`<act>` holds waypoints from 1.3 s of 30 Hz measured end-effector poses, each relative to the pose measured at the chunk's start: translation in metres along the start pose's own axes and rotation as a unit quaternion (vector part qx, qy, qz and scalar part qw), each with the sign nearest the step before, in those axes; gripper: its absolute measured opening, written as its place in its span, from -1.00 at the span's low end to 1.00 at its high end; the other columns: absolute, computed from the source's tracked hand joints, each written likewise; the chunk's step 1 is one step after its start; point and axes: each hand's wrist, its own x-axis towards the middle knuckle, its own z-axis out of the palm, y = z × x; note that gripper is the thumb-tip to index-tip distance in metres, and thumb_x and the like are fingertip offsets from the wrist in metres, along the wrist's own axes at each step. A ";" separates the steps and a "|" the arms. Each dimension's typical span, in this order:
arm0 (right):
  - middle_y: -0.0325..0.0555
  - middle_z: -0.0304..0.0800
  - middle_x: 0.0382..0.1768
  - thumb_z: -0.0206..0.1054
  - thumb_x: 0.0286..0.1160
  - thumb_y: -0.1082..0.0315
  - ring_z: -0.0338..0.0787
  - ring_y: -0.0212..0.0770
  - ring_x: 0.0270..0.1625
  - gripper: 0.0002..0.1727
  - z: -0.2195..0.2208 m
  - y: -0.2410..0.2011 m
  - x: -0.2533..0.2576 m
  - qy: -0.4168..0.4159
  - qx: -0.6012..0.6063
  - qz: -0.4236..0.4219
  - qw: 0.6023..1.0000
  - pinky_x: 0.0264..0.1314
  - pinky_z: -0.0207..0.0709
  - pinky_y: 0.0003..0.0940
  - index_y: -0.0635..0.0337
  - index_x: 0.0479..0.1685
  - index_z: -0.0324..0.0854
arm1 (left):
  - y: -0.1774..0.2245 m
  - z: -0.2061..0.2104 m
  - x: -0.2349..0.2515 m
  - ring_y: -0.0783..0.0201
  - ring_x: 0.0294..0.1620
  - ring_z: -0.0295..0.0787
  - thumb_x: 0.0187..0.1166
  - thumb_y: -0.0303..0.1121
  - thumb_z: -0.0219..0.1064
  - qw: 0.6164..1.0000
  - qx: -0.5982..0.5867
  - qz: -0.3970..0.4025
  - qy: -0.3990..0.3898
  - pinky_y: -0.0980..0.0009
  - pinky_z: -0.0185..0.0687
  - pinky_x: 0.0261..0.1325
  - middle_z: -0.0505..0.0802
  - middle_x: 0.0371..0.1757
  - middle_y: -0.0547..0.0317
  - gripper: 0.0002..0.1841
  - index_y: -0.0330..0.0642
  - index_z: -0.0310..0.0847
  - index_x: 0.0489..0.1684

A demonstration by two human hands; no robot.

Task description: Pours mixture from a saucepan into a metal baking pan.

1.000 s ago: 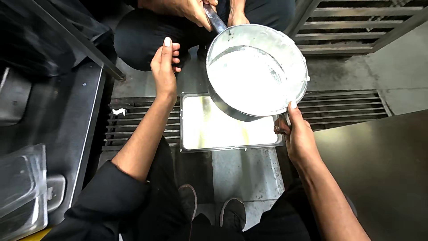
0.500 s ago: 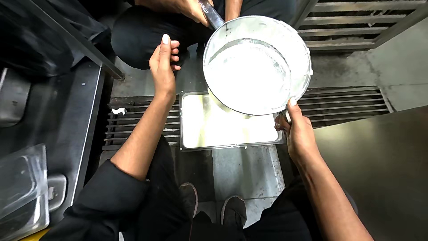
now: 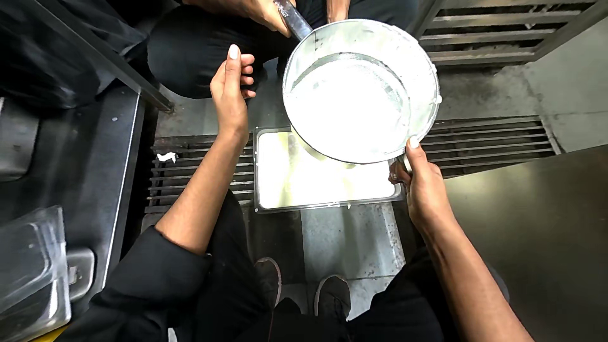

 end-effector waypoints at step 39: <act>-0.45 0.35 -0.76 -0.05 0.84 -0.18 0.44 -0.44 -0.57 -0.32 0.009 0.004 0.003 -0.012 -0.022 0.023 0.999 -0.32 0.41 -0.44 -0.14 -0.83 0.36 | -0.001 -0.007 0.006 0.50 -0.13 0.71 0.95 -0.08 -0.26 1.000 -0.006 -0.014 0.010 0.53 0.61 -0.07 0.80 -0.09 0.36 -0.46 -0.18 0.70 0.11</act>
